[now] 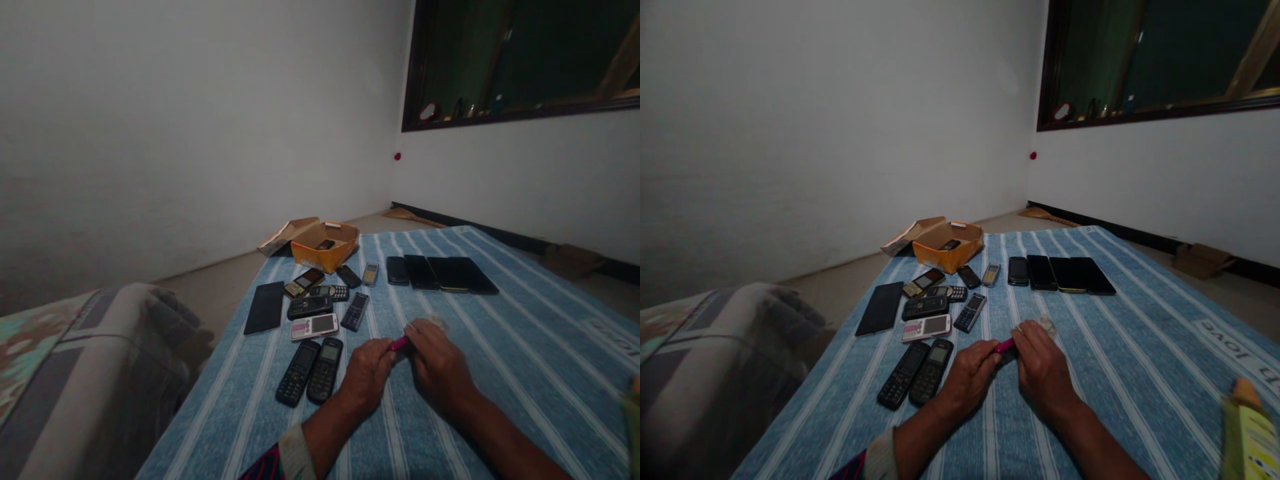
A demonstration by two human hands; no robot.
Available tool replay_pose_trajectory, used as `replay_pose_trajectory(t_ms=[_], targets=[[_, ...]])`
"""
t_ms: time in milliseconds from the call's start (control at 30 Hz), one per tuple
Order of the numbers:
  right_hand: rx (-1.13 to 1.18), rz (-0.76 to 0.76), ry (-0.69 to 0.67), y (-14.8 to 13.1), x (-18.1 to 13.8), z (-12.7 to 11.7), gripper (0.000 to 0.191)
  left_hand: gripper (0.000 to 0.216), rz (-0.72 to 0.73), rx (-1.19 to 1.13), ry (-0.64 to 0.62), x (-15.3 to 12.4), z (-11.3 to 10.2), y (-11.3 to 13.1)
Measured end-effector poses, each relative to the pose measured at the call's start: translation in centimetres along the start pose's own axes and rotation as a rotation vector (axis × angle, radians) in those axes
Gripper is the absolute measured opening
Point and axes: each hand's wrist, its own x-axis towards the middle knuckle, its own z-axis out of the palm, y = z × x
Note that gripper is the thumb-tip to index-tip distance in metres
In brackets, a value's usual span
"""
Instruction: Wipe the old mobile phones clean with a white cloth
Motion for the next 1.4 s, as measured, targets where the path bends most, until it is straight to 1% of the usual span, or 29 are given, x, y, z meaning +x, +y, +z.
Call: replay_pose_trajectory(t_ms=[100, 167, 300, 433, 533, 767, 900, 1000, 1300, 1400], targets=[[0.058, -0.046, -0.029, -1.9, 0.1, 0.0, 0.032, 0.023, 0.026, -0.055, -0.006, -0.1, -0.2, 0.1], [0.082, -0.053, -0.042, -2.5, 0.2, 0.0, 0.031, 0.025, 0.038, -0.076, -0.012, -0.1, -0.4, 0.2], [0.062, -0.042, -0.033, -2.0, 0.5, -0.3, 0.027, 0.029, 0.047, -0.079, -0.021, -0.1, -0.6, 0.3], [0.026, -0.02, -0.025, -1.2, 0.5, -0.4, 0.027, 0.028, 0.045, -0.047, -0.026, -0.2, -0.6, 0.2], [0.04, -0.015, -0.029, -1.6, 0.5, -0.4, 0.026, 0.029, 0.038, -0.059, -0.024, -0.2, -0.6, 0.2], [0.078, -0.043, 0.011, -3.1, 0.8, -0.3, 0.026, 0.027, 0.005, -0.131, -0.014, -0.3, -0.5, 0.2], [0.102, -0.029, -0.018, -3.0, 1.0, -0.5, 0.026, 0.027, -0.029, -0.192, -0.009, -0.3, -0.5, 0.3], [0.101, -0.03, -0.03, -2.8, 1.0, -0.5, 0.025, 0.029, -0.038, -0.196, -0.011, -0.3, -0.6, 0.5], [0.068, 0.001, 0.006, -1.7, 0.5, 0.0, 0.029, 0.03, -0.069, -0.177, 0.006, -0.4, -0.8, 0.7], [0.073, -0.001, 0.008, -1.9, 0.6, -0.1, 0.029, 0.034, -0.094, -0.182, 0.0, -0.3, -0.8, 0.8]])
